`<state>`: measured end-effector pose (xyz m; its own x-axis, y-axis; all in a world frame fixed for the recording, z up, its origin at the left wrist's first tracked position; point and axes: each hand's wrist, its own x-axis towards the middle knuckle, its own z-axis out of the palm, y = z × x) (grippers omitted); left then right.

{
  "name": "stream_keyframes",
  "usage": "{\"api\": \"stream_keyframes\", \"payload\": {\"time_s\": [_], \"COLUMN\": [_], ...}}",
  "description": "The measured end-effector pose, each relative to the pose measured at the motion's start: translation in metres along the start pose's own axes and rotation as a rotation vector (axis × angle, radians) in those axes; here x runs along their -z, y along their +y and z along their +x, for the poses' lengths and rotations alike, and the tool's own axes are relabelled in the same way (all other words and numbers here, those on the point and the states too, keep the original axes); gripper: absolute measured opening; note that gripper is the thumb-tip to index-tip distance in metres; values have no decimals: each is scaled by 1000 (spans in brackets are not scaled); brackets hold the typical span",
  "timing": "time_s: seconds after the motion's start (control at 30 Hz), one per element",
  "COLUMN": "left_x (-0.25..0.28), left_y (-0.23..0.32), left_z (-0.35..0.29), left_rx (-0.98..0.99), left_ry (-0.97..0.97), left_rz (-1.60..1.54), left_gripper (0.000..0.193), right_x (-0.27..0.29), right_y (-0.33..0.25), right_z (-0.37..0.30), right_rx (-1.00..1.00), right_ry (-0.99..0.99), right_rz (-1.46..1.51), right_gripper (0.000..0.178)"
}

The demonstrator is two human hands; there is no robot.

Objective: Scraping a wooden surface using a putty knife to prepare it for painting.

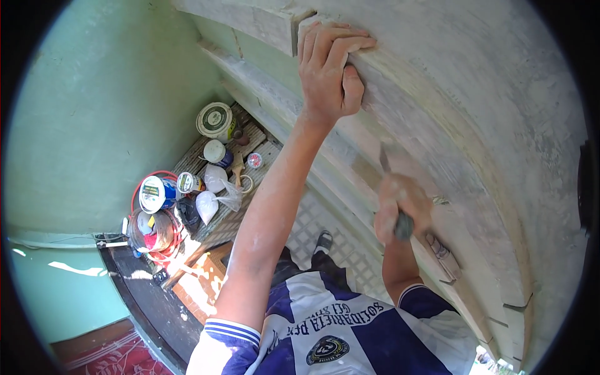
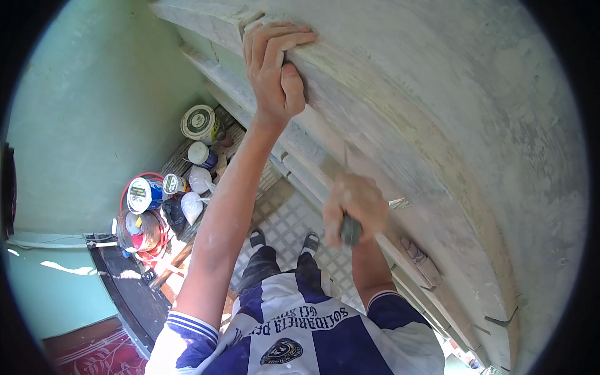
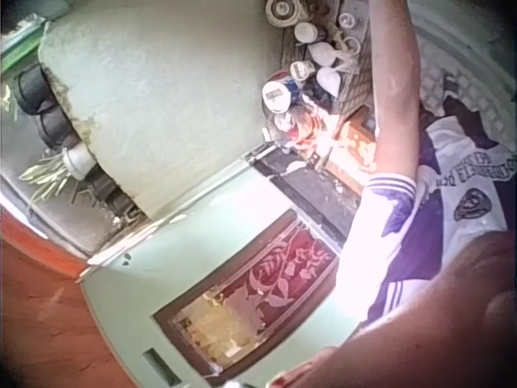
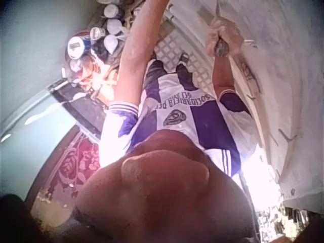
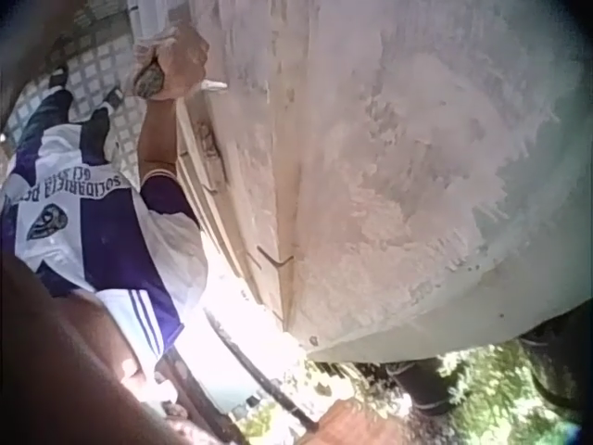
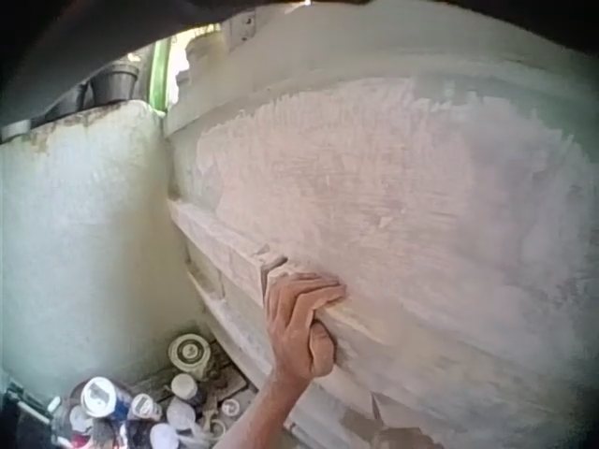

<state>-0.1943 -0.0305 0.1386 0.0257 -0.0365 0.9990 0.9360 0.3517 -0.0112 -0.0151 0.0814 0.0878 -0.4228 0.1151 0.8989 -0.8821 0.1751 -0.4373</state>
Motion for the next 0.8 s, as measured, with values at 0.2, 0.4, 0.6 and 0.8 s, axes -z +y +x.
{"api": "stream_keyframes", "payload": {"time_s": [0.2,0.4,0.6,0.8], "left_x": [3,5,4,0], "left_y": [3,6,5,5], "left_z": [1,1,1,-1], "left_rx": [17,31,36,47], "left_ry": [-20,-29,-20,14], "left_rz": [9,10,-3,-22], "left_gripper": [36,35,35,32], "right_x": [2,4,2,-4], "right_y": [-5,-14,-11,-16], "right_z": [8,13,10,17], "right_rx": [-23,45,30,37], "right_ry": [-15,-38,-52,-51], "right_rz": [0,37,-50,-95], "right_gripper": [19,24,33,23]}}
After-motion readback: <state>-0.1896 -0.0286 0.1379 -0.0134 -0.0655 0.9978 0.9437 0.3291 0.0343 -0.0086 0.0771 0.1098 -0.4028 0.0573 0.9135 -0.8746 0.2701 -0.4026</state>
